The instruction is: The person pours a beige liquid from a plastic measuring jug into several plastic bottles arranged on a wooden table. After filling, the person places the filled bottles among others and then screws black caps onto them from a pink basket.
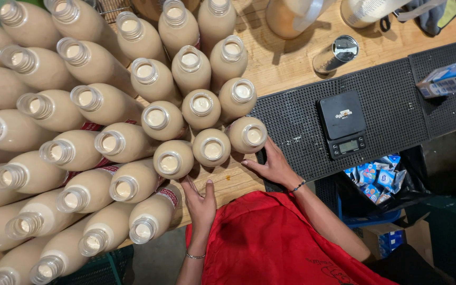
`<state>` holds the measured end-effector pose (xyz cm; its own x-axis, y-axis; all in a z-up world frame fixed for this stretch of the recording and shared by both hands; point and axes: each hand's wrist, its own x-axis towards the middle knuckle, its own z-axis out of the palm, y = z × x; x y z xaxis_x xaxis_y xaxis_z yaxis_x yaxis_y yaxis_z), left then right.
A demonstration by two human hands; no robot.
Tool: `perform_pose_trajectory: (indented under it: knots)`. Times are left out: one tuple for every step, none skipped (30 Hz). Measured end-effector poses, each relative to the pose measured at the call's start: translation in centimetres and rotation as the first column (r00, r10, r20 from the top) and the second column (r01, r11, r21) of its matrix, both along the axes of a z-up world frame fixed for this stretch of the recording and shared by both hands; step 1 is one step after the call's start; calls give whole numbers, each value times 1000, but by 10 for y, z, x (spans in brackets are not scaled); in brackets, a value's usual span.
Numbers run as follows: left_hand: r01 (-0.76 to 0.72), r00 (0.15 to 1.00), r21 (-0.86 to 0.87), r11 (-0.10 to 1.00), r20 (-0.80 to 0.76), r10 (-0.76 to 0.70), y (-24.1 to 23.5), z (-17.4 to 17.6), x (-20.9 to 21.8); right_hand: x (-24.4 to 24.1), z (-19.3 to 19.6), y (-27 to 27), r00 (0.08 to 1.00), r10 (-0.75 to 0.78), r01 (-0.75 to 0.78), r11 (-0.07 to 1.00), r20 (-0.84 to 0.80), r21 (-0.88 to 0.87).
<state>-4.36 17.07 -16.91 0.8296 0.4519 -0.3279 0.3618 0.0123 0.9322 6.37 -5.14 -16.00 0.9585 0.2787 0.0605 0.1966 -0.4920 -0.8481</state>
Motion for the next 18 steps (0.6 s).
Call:
perform_pose_trajectory:
  knots:
    - [13,1000,-2,1000,-3,-13,-1,9,-1,-5,6,-3,1000,-13,13,1000,-3,-2]
    - [23,999,-35,999,-27,-24,-3,19,-2,-11,12,-7,1000,-13,13,1000,6,14]
    - [31,998,-69,997,-50,-34,-5,28,-1,-15,19,-10,1000,-12,11,1000,17,28]
    - [44,998,-71,996,-50,-48,-6,26,-4,-19,21,-17,1000,-25,24,999,16,25]
    - [69,996,-72,995,-54,-73,-7,26,-8,-26,23,-25,999,-23,24,999,22,-35]
    - [94,994,-73,993,-57,-98,-9,25,-13,-33,26,-33,999,-21,24,995,28,-96]
    - [107,992,-74,991,-56,-111,-11,32,-14,-37,27,-40,999,-35,37,995,28,-97]
    - [139,989,53,989,-67,-135,-14,39,-14,-42,29,-48,989,-93,104,989,111,-103]
    - [167,985,179,970,-77,-156,-18,46,-14,-45,31,-57,970,-147,169,980,195,-104]
    - [178,983,178,968,-75,-167,-21,45,-11,-45,32,-69,968,-158,181,978,197,-105]
    - [212,977,215,953,-63,-203,-25,43,-11,-45,32,-81,948,-200,238,962,246,-132]
    - [244,970,252,936,-52,-239,-29,41,-10,-46,32,-93,925,-240,295,943,296,-157]
    - [248,969,253,935,-52,-243,-36,40,-8,-45,27,-109,924,-243,298,941,296,-157]
    - [273,962,242,931,-64,-266,-44,39,-5,-45,22,-126,898,-310,380,904,312,-197]
    - [291,957,234,928,-78,-280,-51,39,-4,-44,17,-142,871,-367,451,862,328,-233]
    - [286,958,237,928,-81,-275,-60,39,-1,-42,14,-157,873,-363,446,865,325,-231]
    - [284,959,230,931,-68,-276,-72,40,3,-40,10,-174,857,-389,486,829,337,-278]
    - [283,959,224,933,-55,-278,-83,40,6,-38,5,-192,840,-414,524,788,351,-323]
